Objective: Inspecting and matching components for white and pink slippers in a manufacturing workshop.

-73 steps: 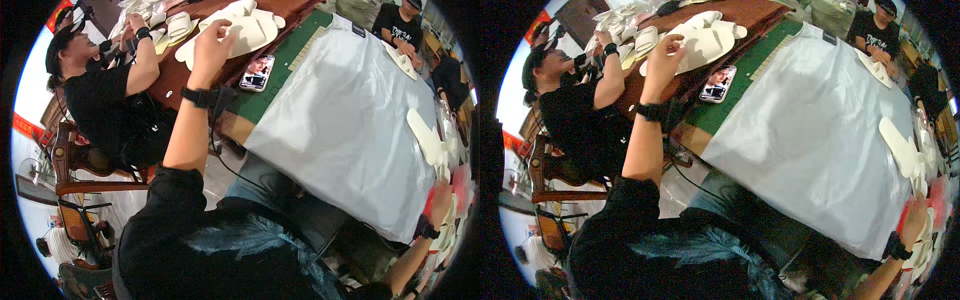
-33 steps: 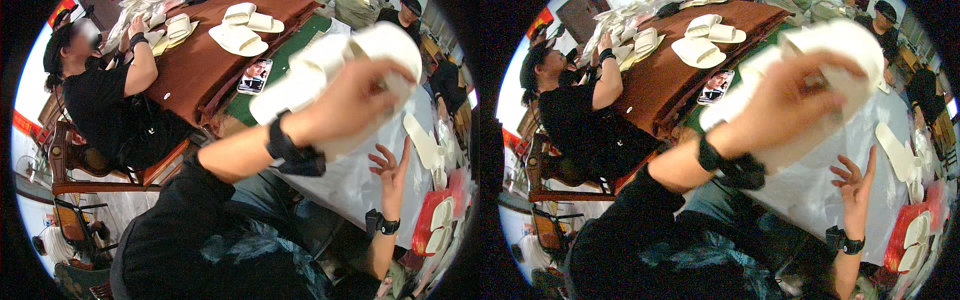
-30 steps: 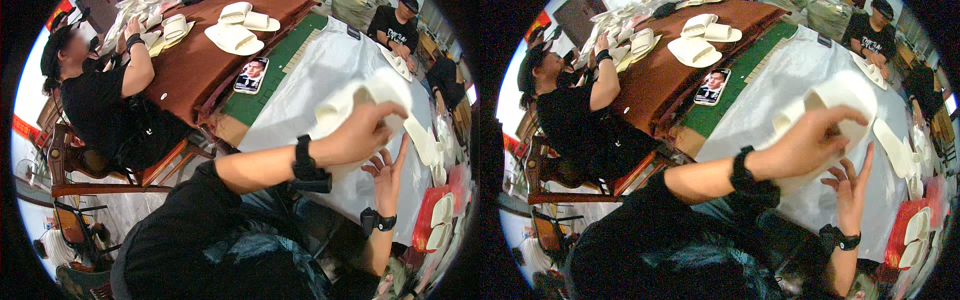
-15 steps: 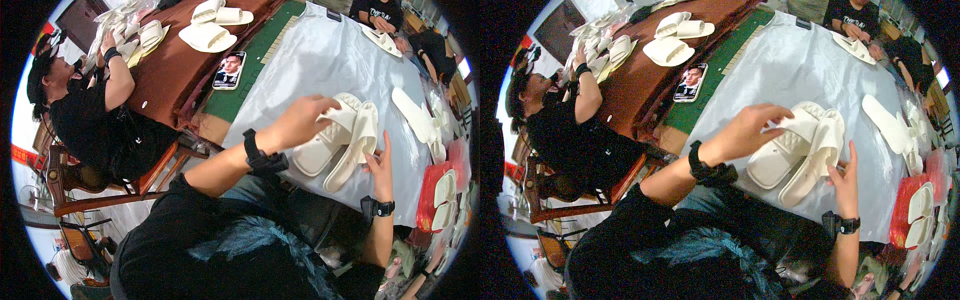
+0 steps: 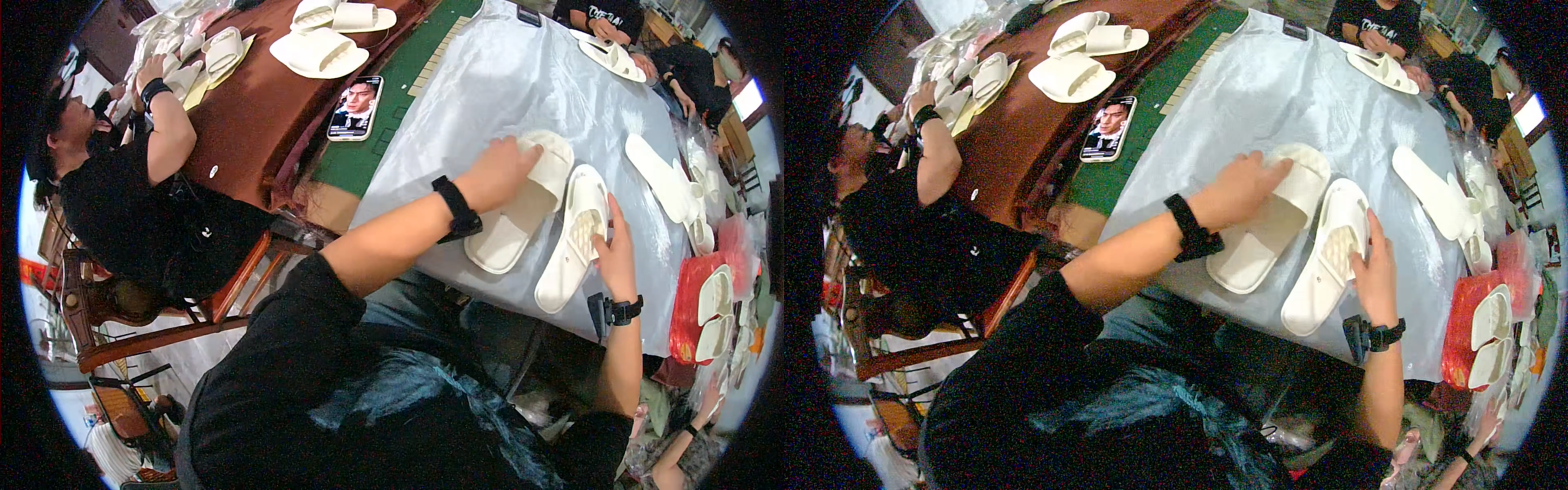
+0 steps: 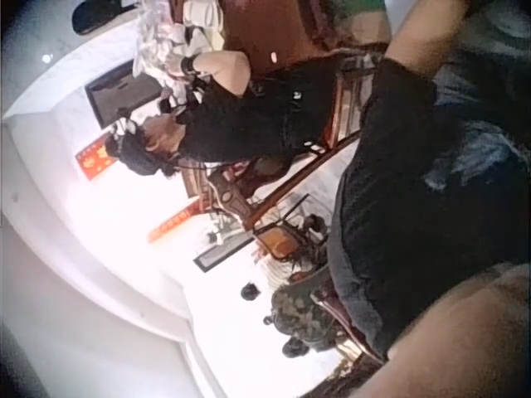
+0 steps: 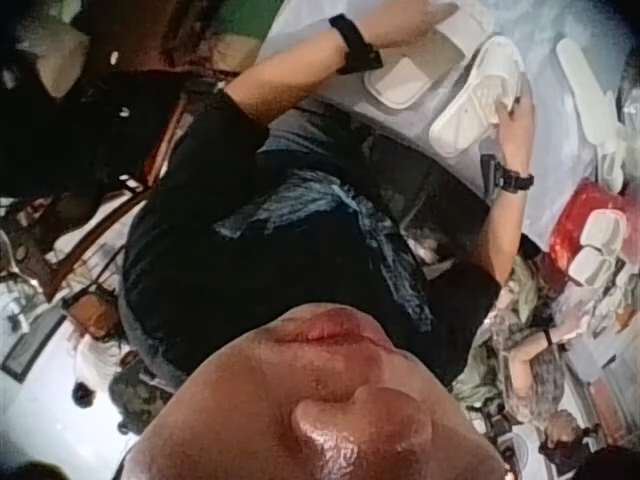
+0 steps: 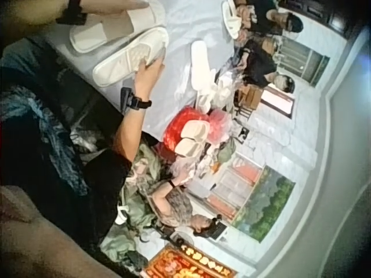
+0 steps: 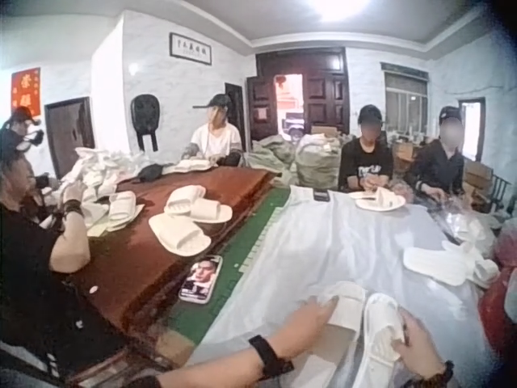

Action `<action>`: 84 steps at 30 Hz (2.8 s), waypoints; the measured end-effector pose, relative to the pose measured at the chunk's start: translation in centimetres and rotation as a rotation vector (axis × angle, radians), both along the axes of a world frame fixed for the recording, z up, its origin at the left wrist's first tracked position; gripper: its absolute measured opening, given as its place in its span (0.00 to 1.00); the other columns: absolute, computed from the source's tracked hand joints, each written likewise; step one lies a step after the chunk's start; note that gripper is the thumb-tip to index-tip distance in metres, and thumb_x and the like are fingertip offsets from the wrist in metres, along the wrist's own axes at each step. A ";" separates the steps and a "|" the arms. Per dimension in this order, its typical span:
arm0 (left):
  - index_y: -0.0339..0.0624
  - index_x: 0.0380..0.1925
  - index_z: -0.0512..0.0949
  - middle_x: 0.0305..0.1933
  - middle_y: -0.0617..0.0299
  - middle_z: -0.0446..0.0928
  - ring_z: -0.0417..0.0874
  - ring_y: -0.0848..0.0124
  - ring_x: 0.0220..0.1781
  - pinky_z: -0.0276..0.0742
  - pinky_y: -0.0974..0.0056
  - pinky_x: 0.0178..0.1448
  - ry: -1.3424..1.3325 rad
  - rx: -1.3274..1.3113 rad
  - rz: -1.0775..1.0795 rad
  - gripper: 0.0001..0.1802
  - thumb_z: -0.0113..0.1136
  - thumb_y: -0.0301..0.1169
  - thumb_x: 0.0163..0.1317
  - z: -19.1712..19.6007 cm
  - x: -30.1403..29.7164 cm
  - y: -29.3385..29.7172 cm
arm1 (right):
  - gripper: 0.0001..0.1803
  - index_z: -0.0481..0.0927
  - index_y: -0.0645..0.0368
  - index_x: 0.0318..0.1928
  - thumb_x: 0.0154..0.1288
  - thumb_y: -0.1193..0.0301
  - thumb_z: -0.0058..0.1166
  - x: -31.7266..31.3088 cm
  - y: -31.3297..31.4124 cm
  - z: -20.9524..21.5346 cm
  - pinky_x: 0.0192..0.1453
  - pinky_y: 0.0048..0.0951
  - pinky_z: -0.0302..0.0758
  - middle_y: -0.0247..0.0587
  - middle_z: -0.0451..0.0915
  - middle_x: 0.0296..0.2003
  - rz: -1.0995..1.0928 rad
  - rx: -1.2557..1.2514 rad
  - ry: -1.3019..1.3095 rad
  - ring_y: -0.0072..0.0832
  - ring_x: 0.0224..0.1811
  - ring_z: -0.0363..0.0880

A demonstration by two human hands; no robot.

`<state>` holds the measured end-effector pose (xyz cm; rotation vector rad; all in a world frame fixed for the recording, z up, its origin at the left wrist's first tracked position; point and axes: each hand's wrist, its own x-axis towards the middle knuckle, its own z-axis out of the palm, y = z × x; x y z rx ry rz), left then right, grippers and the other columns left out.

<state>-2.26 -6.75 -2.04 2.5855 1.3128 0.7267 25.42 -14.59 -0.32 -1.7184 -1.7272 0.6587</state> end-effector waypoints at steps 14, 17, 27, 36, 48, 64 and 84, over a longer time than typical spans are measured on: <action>0.41 0.61 0.69 0.38 0.38 0.74 0.78 0.42 0.39 0.77 0.49 0.45 -0.078 -0.069 0.249 0.31 0.57 0.25 0.53 0.6 -4.4 -0.3 | 0.39 0.66 0.48 0.68 0.54 0.84 0.52 -5.2 6.2 1.5 0.58 0.39 0.72 0.54 0.73 0.49 0.239 0.167 -0.211 0.50 0.53 0.74; 0.43 0.60 0.71 0.36 0.39 0.75 0.78 0.42 0.39 0.77 0.49 0.45 -0.056 -0.073 0.127 0.29 0.57 0.26 0.54 0.7 -5.0 0.0 | 0.36 0.68 0.48 0.67 0.57 0.83 0.52 -5.2 6.6 1.4 0.55 0.39 0.73 0.52 0.73 0.48 0.246 0.153 -0.234 0.47 0.47 0.75; 0.48 0.60 0.73 0.43 0.45 0.75 0.76 0.46 0.47 0.74 0.52 0.52 -0.011 0.046 -0.012 0.32 0.70 0.40 0.54 4.7 -4.0 1.6 | 0.24 0.76 0.54 0.60 0.63 0.69 0.60 0.2 4.5 1.5 0.43 0.37 0.77 0.49 0.79 0.41 0.117 0.131 -0.202 0.39 0.33 0.79; 0.55 0.64 0.68 0.51 0.50 0.78 0.74 0.52 0.58 0.68 0.44 0.58 0.187 -0.020 -0.177 0.39 0.66 0.54 0.53 1.9 1.6 4.5 | 0.12 0.81 0.62 0.40 0.54 0.73 0.61 8.9 7.5 -1.1 0.53 0.45 0.74 0.51 0.81 0.40 -0.175 0.215 -0.722 0.51 0.46 0.77; 0.56 0.65 0.67 0.50 0.49 0.79 0.74 0.48 0.58 0.65 0.45 0.61 0.167 -0.070 -0.196 0.39 0.65 0.54 0.54 1.8 1.3 4.4 | 0.07 0.76 0.66 0.34 0.53 0.79 0.55 13.2 6.3 -4.3 0.36 0.44 0.72 0.54 0.78 0.26 -0.112 0.465 -0.808 0.50 0.31 0.78; 0.49 0.52 0.76 0.37 0.49 0.80 0.82 0.50 0.46 0.76 0.48 0.48 -0.020 0.221 -0.340 0.26 0.68 0.45 0.54 6.6 5.8 1.0 | 0.04 0.74 0.63 0.39 0.68 0.75 0.51 16.3 3.2 0.2 0.38 0.33 0.73 0.45 0.77 0.27 -0.323 0.370 -0.340 0.34 0.31 0.77; 0.41 0.23 0.81 0.30 0.51 0.80 0.85 0.53 0.38 0.82 0.52 0.37 0.034 0.238 -0.469 0.03 0.61 0.27 0.50 -0.3 23.1 1.8 | 0.02 0.78 0.65 0.35 0.61 0.83 0.54 12.6 1.1 -0.8 0.34 0.21 0.73 0.31 0.77 0.28 -0.069 0.161 0.015 0.18 0.30 0.74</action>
